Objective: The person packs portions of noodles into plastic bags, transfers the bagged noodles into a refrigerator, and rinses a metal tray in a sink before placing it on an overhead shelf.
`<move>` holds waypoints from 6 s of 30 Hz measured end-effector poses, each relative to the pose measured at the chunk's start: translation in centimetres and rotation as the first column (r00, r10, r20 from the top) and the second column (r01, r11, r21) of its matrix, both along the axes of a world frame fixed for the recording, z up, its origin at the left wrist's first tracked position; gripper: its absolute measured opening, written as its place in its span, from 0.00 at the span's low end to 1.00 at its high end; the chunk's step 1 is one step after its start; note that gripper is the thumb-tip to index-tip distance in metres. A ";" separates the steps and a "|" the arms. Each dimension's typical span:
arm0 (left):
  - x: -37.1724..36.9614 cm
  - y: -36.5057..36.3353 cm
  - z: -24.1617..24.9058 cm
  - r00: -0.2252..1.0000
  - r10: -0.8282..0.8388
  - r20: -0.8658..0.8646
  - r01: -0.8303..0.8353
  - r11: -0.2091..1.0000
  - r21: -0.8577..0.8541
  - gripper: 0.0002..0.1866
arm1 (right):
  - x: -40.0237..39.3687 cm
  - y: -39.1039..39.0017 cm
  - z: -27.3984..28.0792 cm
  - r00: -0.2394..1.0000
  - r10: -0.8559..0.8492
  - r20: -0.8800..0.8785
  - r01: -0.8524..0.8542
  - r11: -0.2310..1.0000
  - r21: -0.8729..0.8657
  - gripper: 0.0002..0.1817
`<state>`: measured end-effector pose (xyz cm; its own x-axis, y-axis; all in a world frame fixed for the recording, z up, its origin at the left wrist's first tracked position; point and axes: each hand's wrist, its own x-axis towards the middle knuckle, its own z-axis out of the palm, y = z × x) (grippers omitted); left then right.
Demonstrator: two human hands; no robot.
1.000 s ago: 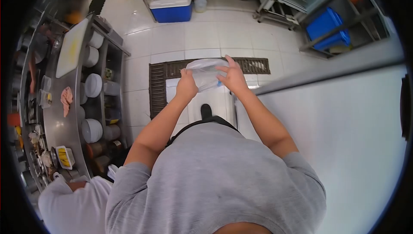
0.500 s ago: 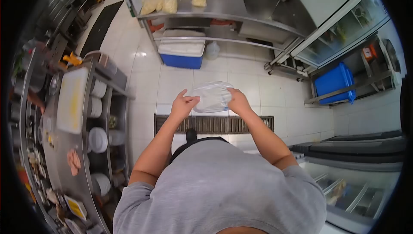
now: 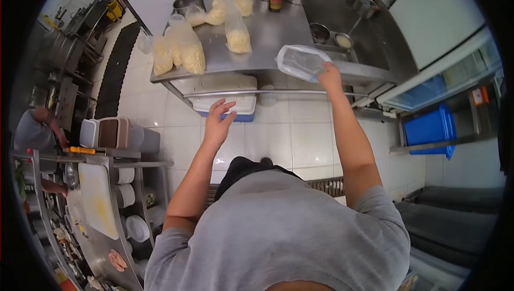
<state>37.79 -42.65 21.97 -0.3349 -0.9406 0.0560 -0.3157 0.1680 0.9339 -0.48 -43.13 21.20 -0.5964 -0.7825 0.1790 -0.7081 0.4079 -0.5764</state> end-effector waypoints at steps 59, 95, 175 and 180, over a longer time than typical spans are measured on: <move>-13.8 -31.3 -0.8 0.972 -0.060 -0.227 0.074 0.996 0.056 0.10 | 9.8 -29.9 -1.1 0.596 0.096 0.797 -0.029 0.995 -0.098 0.13; -29.7 -38.5 -8.7 0.733 -0.389 0.558 0.480 0.877 -0.019 0.35 | -6.7 -22.7 -1.1 0.352 0.306 0.884 0.248 0.881 -0.404 0.32; -32.3 -37.2 0.8 0.891 -0.035 -0.452 0.385 0.585 0.714 0.25 | -4.2 -28.7 2.3 0.695 0.175 0.698 -0.186 0.981 -0.061 0.45; -31.1 -37.1 -11.4 0.909 -0.302 0.288 0.270 0.952 0.148 0.27 | -5.6 -29.1 -7.7 0.788 0.009 0.615 -0.190 0.954 0.230 0.43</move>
<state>6.71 -79.77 10.59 -0.5758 -0.7970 -0.1826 -0.5394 0.2025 0.8174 -6.07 -72.23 13.46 -0.4263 -0.8054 -0.4118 -0.2985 0.5550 -0.7764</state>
